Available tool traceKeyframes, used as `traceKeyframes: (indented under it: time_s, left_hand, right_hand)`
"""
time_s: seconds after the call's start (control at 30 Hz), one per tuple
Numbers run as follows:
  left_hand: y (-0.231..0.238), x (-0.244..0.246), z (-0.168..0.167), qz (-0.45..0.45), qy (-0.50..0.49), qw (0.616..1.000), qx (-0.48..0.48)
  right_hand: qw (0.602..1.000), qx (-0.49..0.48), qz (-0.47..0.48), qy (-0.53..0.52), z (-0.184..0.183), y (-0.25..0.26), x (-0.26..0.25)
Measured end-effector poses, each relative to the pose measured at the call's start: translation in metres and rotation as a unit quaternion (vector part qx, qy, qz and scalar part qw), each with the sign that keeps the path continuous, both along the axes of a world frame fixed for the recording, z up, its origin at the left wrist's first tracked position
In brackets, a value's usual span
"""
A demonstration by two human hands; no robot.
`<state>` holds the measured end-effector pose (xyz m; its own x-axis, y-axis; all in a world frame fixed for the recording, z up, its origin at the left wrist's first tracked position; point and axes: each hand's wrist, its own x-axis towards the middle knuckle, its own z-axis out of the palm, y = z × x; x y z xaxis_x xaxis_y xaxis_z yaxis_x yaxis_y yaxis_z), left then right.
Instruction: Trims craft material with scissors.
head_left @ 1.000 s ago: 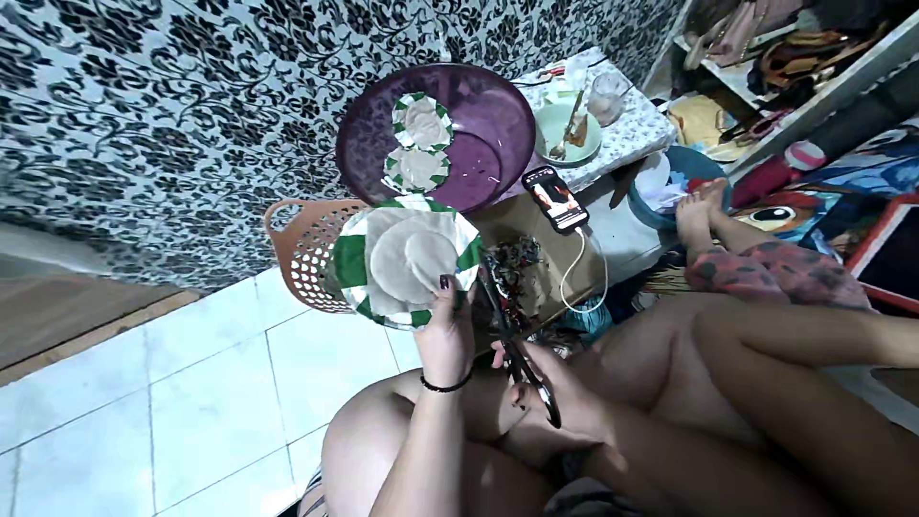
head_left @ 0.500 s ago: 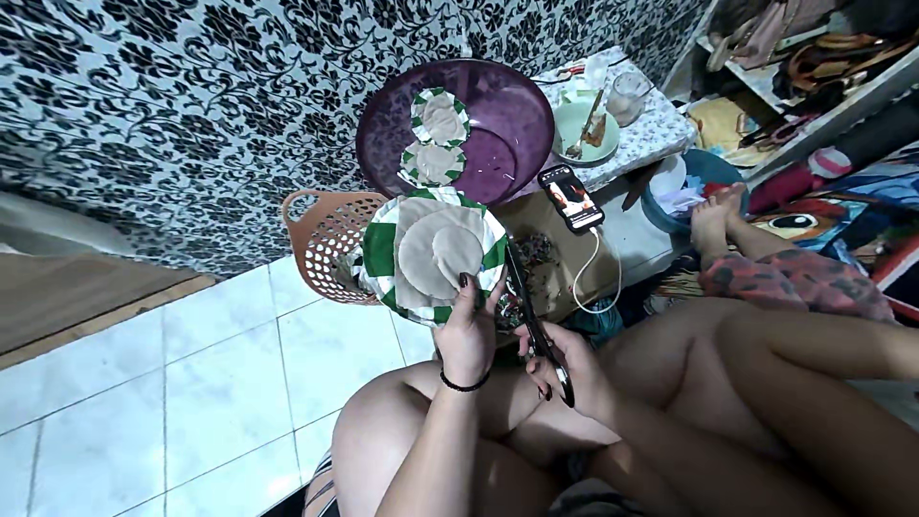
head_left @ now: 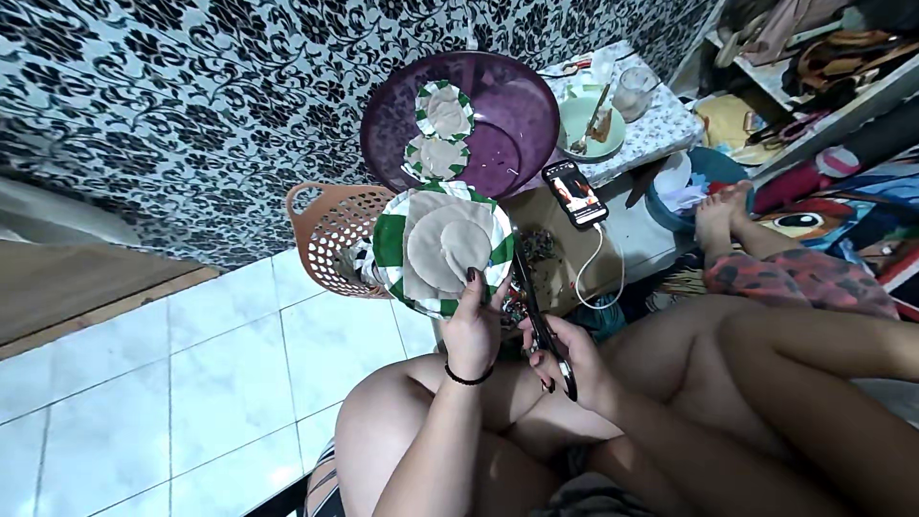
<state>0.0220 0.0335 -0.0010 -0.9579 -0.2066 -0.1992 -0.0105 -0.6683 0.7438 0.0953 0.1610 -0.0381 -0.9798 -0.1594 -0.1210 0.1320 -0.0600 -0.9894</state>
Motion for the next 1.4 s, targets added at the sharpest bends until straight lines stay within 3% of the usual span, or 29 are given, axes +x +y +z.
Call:
traceKeyframes:
  time_s: [0.9,1.13,1.4]
  left_hand:
    - [-0.020,-0.011,0.001,-0.045,0.003,0.998,0.038]
    - [-0.027,-0.013,0.001,-0.081,0.011,0.997,0.014]
    - [-0.029,-0.010,0.002,-0.135,0.009,0.991,0.011]
  right_hand:
    - [0.999,-0.029,-0.030,-0.024,0.008,0.000,0.009]
    - [0.996,-0.078,0.047,-0.009,-0.002,0.009,0.002]
    - [0.998,-0.062,0.027,0.001,0.004,0.016,-0.006]
